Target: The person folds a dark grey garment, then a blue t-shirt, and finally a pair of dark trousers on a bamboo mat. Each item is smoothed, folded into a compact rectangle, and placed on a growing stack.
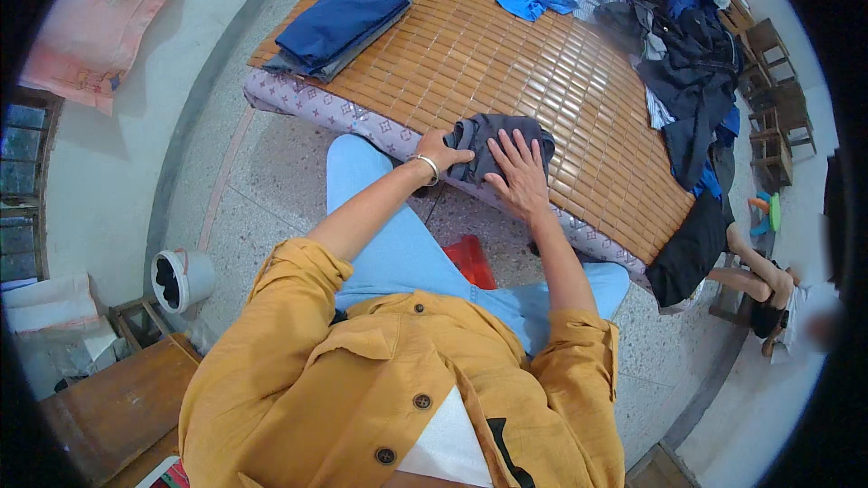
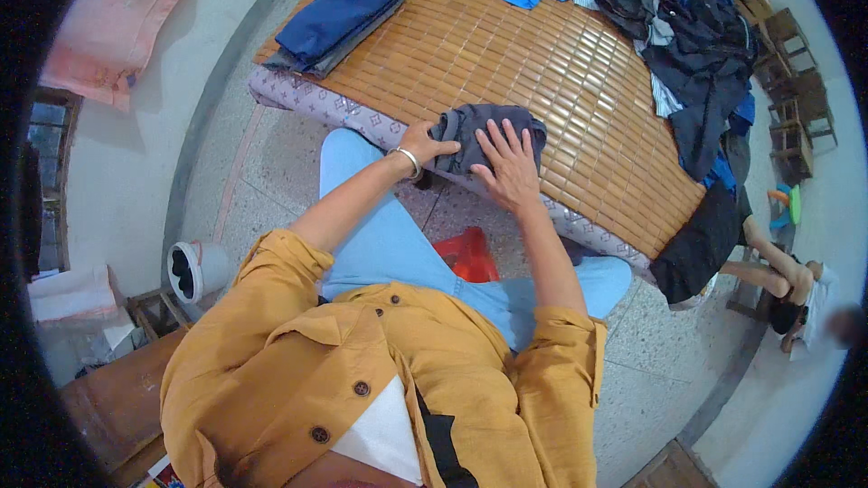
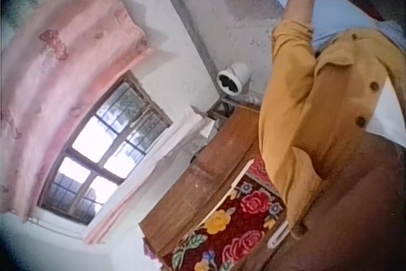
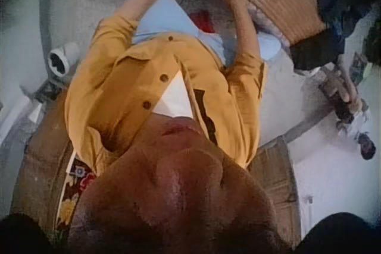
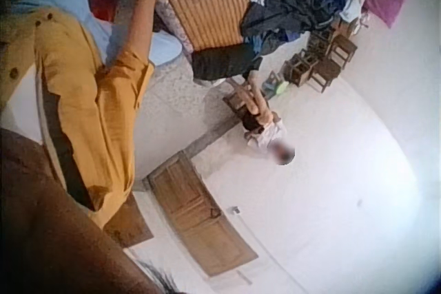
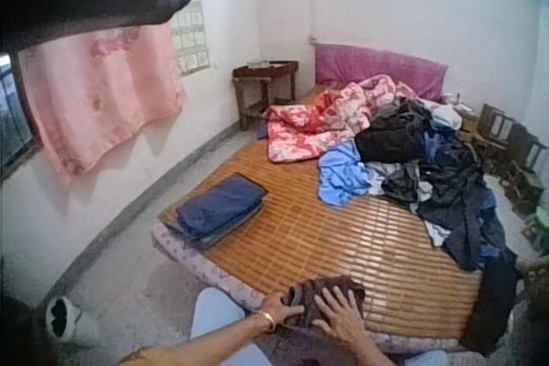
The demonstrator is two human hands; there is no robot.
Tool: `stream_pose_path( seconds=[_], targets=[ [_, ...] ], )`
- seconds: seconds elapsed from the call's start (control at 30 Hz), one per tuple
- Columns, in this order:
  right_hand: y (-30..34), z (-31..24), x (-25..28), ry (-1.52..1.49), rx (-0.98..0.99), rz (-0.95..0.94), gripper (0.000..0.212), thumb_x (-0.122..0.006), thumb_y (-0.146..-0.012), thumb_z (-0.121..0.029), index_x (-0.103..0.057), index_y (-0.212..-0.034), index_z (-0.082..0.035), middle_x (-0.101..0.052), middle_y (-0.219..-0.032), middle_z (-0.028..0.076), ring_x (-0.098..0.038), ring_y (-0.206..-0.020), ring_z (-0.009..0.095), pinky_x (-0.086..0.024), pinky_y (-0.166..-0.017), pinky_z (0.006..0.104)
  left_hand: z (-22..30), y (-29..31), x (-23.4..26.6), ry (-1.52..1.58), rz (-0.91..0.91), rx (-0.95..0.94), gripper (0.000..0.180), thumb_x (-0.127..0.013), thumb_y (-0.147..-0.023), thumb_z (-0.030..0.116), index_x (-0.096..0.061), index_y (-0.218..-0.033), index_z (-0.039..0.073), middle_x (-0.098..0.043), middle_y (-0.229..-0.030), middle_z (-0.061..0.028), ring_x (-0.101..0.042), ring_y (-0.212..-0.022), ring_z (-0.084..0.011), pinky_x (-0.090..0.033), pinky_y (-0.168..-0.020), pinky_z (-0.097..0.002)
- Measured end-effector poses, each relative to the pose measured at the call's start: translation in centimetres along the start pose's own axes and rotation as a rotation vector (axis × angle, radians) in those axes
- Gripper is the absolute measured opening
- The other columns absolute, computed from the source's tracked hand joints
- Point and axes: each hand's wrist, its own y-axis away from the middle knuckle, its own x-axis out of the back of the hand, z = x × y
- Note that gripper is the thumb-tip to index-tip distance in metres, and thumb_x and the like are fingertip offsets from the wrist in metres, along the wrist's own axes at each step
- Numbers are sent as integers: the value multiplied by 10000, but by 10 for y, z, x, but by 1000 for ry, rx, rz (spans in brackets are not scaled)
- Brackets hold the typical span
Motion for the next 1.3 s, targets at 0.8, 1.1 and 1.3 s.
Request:
stream_pose_path(
  seconds=[0.8,1.1,1.3],
  targets=[
    [27,56,-7,-292,-515,641,467,-395,-918,-207,-394,-1343,-12,-363,-1399,194,-308,-1316,339,-212,-1090,402,31,-21,-5,943,-166,219,241,-571,-773,-16,-554,-1012,-44,-621,-965,-143,-642,-826,-239,-560,-729,-361],
    [27,55,-10,-219,-541,549,442,-366,-946,-218,-409,-1326,5,-399,-1370,195,-337,-1293,339,-243,-1071,415,114,-73,94,849,-30,-133,239,-609,-731,42,-573,-957,-24,-622,-908,-109,-640,-797,-217,-551,-625,-349],
    [27,61,-17,-176,-517,531,421,-368,-953,-229,-458,-1292,5,-429,-1354,178,-369,-1275,327,-244,-1077,405,138,-115,216,1201,174,-392,285,-567,-786,46,-506,-1053,-33,-588,-1020,-153,-601,-943,-280,-498,-827,-452]
  ],
)
